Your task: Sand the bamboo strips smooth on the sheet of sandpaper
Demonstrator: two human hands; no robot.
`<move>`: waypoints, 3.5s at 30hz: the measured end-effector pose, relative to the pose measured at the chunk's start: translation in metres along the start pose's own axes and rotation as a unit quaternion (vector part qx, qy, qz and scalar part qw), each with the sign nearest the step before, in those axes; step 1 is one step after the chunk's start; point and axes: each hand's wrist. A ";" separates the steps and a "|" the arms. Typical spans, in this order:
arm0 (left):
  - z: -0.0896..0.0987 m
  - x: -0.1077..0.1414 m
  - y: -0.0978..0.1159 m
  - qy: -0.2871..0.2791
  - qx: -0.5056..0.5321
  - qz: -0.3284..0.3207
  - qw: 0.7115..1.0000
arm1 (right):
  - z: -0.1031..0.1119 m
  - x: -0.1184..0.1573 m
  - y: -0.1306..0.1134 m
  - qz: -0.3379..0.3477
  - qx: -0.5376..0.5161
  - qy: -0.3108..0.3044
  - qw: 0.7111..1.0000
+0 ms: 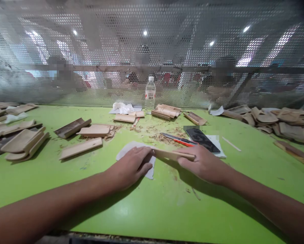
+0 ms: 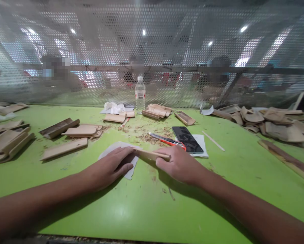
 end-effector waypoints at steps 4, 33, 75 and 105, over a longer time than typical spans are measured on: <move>-0.002 -0.001 -0.001 0.002 -0.004 -0.008 1.000 | -0.002 0.000 0.002 0.018 0.003 -0.038 0.999; -0.003 0.002 -0.003 0.008 0.019 0.026 0.999 | -0.012 0.000 0.006 0.007 -0.074 -0.096 0.993; -0.003 0.002 -0.004 0.013 0.003 -0.015 1.000 | -0.013 0.001 0.002 0.073 -0.006 -0.074 0.995; -0.003 0.001 -0.002 0.001 0.022 0.024 0.999 | -0.011 0.000 0.002 0.054 -0.014 -0.051 0.997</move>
Point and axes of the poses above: each hand's wrist, its own x-axis away from the middle knuckle, its own z-axis out of the back of the hand, y = z × x, and after that the axes turned 10 degrees about -y, right-handed
